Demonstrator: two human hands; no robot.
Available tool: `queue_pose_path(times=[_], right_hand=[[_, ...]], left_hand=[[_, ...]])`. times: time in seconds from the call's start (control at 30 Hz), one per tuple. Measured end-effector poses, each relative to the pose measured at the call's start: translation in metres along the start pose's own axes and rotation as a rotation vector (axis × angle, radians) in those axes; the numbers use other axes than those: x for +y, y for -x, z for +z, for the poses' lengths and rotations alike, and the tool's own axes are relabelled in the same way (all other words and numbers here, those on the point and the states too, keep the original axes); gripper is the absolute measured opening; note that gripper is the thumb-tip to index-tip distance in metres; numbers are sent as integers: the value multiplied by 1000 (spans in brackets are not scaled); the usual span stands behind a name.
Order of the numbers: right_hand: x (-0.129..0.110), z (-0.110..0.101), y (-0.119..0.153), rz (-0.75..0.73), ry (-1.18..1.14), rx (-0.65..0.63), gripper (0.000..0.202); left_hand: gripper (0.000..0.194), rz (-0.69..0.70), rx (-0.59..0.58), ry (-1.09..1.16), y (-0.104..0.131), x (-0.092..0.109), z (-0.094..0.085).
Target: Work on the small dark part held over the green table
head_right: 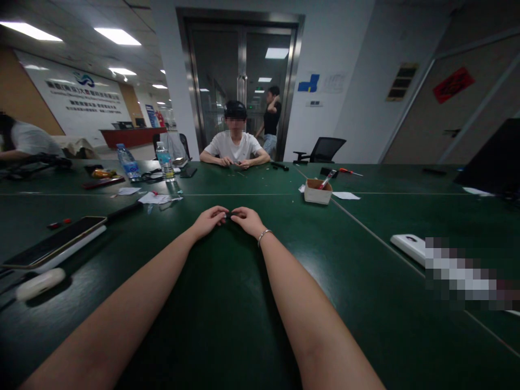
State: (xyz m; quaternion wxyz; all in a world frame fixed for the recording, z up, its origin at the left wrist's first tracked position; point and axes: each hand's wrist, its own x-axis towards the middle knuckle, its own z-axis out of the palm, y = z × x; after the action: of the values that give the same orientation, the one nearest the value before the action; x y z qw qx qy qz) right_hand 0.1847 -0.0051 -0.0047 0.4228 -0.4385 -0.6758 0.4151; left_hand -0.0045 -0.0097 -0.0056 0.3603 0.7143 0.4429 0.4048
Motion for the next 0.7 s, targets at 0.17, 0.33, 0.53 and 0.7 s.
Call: queue_pose_path(times=[0.17,0.33,0.53,0.7], right_hand=[[0,0,0,1,0,-9,23],[-2,0,1,-7,-2,-5,23],[-2,-1,1,11,5,-15,24],[-1,-1,1,-3,16,-14,24]], left_hand=[[33,3,45,-31,0,1,0],[33,-18,31,-2,1,3,0],[34,-6,27,-45,2,3,-1],[33,-16,1,12,1,1,-1]])
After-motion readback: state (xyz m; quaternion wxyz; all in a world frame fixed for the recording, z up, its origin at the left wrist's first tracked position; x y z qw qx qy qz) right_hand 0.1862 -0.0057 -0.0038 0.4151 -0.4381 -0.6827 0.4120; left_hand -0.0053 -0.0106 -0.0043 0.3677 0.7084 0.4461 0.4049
